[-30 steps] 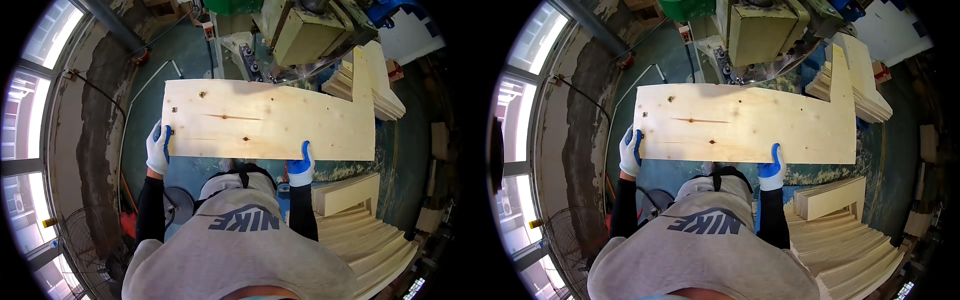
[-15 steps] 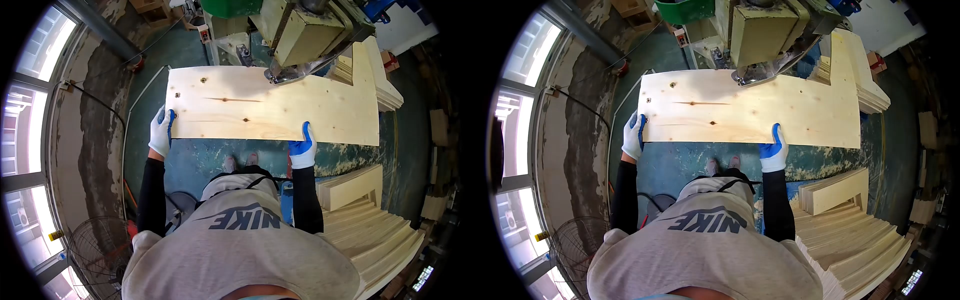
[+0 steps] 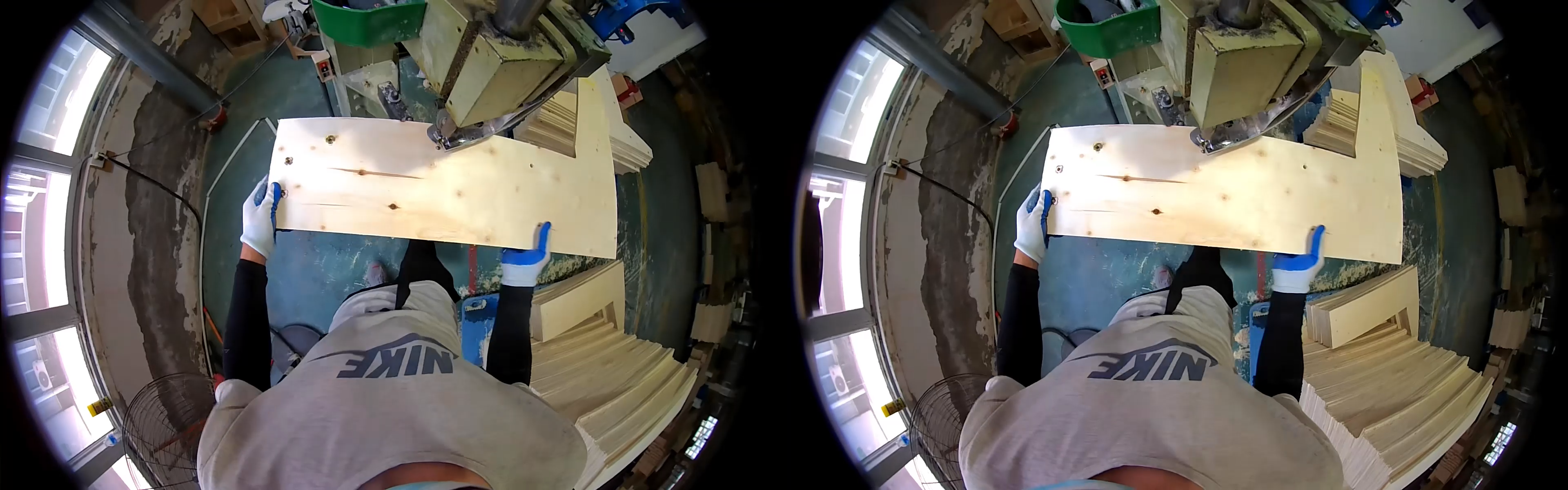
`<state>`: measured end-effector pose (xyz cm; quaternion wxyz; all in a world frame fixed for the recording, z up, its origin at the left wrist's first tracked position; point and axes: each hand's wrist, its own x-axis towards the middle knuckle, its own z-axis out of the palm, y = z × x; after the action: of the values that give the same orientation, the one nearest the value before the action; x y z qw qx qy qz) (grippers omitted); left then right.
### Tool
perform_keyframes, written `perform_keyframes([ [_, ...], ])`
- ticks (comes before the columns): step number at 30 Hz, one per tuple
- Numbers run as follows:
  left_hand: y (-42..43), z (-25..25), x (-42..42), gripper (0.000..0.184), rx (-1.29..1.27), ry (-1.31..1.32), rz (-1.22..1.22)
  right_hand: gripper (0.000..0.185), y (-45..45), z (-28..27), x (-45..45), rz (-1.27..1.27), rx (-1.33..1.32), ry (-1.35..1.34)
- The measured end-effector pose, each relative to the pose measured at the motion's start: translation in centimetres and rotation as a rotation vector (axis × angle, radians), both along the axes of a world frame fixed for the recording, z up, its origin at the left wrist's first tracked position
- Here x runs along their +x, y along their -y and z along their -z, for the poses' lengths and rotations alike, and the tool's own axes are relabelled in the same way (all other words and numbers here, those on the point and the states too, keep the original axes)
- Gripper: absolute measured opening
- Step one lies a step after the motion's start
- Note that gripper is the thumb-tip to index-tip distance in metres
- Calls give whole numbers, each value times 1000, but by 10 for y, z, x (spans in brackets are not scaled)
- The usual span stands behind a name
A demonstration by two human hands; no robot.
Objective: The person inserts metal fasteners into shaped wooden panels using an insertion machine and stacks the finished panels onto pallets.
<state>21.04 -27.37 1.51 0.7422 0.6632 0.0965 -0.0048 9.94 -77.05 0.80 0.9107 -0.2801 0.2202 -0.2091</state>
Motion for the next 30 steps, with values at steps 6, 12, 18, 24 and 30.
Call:
perform_keyframes([
  [6,-2,-12,12,43,-5,14,29,43,55,6,-19,11,-206,-49],
  [12,2,-68,-12,41,-238,-59,94,39,47,7,-35,-11,-691,-172],
  [18,-81,-13,-114,78,-762,118,-302,35,-28,7,-40,-93,-605,-119],
  [24,-123,-11,-160,92,-873,214,-31,39,-62,-10,-24,-166,-49,-64],
  [30,-114,27,-166,89,-883,129,-10,34,-97,-14,-16,-150,-180,-40],
])
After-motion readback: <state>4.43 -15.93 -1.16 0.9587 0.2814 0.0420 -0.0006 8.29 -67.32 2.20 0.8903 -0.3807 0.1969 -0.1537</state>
